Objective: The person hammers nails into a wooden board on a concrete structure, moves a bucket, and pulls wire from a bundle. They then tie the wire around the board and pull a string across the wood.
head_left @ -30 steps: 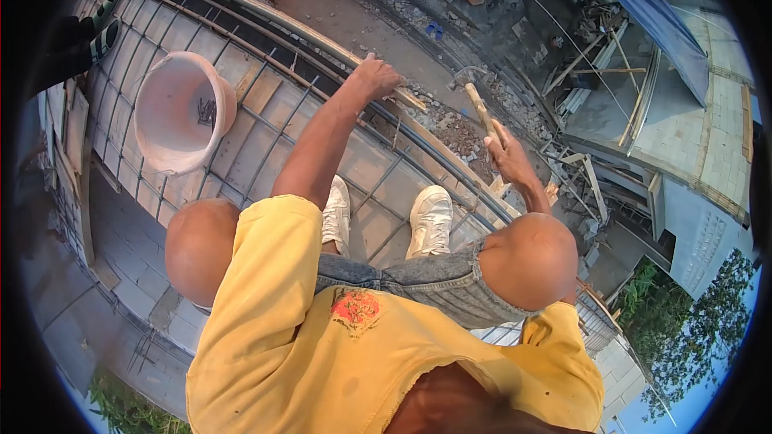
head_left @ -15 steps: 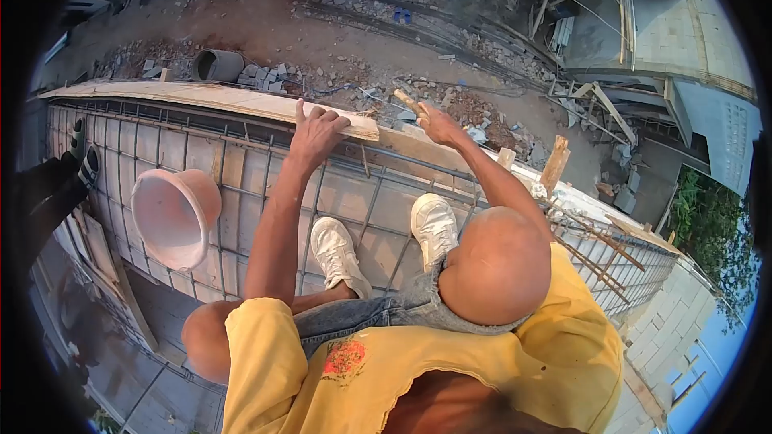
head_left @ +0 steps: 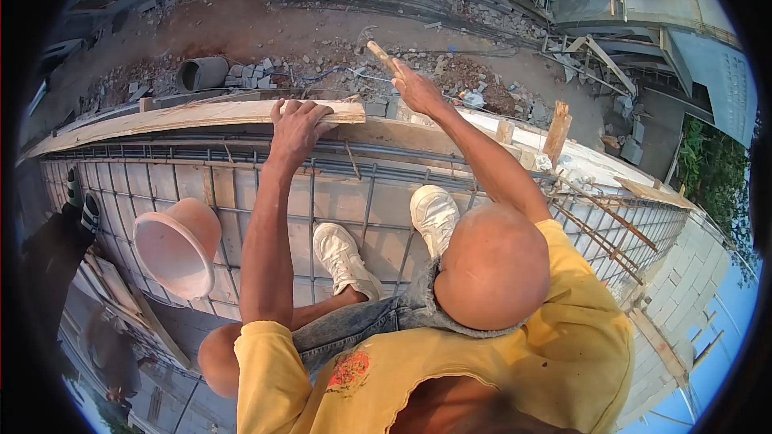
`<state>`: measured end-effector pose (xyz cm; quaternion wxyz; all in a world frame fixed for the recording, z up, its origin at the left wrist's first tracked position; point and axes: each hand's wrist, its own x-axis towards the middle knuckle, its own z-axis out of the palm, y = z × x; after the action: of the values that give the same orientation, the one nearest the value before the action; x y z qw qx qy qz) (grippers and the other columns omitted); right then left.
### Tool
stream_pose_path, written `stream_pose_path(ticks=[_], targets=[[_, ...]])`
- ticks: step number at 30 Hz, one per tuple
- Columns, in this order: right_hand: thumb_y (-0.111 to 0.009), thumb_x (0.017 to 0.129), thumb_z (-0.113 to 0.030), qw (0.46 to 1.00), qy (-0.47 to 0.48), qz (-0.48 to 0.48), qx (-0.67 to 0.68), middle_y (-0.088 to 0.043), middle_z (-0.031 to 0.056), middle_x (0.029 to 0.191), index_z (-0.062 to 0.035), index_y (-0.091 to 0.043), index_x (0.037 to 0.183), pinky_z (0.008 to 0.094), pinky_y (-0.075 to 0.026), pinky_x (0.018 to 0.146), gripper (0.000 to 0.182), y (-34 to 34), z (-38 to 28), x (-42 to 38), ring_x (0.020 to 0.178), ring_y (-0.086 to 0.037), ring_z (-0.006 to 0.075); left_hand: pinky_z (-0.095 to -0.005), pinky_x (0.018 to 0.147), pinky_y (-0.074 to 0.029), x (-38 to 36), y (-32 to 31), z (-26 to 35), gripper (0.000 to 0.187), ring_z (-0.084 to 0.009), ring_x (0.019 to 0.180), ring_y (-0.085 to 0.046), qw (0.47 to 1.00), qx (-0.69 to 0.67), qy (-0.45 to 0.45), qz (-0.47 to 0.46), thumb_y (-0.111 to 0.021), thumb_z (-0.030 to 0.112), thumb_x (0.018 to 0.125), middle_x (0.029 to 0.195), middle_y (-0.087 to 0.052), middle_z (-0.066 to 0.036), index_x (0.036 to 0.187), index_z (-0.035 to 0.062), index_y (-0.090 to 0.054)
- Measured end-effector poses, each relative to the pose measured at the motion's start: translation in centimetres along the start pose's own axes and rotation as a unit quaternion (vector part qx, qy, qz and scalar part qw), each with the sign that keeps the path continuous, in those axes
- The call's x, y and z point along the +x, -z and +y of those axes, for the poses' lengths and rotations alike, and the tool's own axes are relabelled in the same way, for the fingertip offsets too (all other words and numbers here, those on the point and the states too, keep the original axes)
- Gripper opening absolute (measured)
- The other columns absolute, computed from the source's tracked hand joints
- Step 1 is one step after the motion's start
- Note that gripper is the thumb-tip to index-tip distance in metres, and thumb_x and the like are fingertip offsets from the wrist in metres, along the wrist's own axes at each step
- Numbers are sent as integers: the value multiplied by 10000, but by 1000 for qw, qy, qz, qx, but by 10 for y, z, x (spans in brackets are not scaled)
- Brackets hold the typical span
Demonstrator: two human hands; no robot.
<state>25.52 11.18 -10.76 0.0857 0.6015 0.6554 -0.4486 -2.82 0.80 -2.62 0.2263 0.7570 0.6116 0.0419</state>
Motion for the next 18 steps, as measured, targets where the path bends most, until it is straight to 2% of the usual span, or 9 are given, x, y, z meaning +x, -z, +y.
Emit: stream_pose_path(ticks=[3,4,7,10,13,14,17,18], targets=[[-532,1014,-363,981,76,-152,-93,-543,249,1425,-183,-341,1575,494,-423,1078,619,-13,5,3,1292,-525,438,-548,1133,-258,4,9,3,286,-251,1141,-564,999,0,19,-32,-678,341,916,1103,-674,3,1158,191,-704],[-545,1009,-351,962,83,-219,-140,-488,244,1488,-172,-354,1572,473,-392,1126,620,-20,6,-1,1345,-485,422,-541,1124,-269,9,9,-1,287,-247,1152,-557,999,-5,7,-38,-674,346,919,1103,-674,1,1165,200,-703],[-548,1007,-341,976,112,-171,-70,-481,238,1499,-167,-365,1567,459,-382,1138,614,-32,32,4,1356,-482,409,-532,1122,-273,8,8,-1,334,-242,1178,-547,998,24,20,-53,-669,377,920,1130,-666,-2,1214,220,-683],[-568,980,-334,975,155,-115,-108,-553,179,1446,-201,-361,1565,478,-434,1092,634,-33,26,-4,1302,-539,395,-528,1106,-296,11,5,-6,387,-242,1208,-537,996,34,29,-80,-662,402,923,1182,-655,4,1274,241,-652],[-558,987,-329,967,115,-163,-159,-550,187,1443,-193,-358,1562,486,-430,1093,624,-28,2,-17,1312,-528,392,-531,1080,-330,2,9,-1,412,-245,1229,-528,989,29,49,-139,-664,386,928,1231,-643,9,1314,248,-629],[-548,993,-315,963,112,-161,-183,-552,192,1435,-184,-357,1557,495,-439,1078,610,-30,-5,-22,1302,-534,398,-548,1030,-379,0,12,1,386,-251,1250,-536,985,45,54,-159,-666,351,933,1266,-647,5,1306,258,-633],[-545,992,-305,965,135,-122,-191,-567,211,1408,-184,-360,1552,503,-444,1065,602,-50,11,-23,1281,-549,407,-548,996,-410,1,-2,-8,342,-257,1191,-608,978,87,54,-181,-669,314,932,1241,-679,-4,1272,271,-649],[-539,994,-296,968,110,-141,-173,-572,234,1394,-147,-372,1542,511,-440,1060,592,-43,-3,-34,1270,-554,419,-534,959,-432,5,-2,-7,294,-259,1107,-675,973,82,76,-202,-666,271,933,1184,-714,-5,1226,281,-673]])
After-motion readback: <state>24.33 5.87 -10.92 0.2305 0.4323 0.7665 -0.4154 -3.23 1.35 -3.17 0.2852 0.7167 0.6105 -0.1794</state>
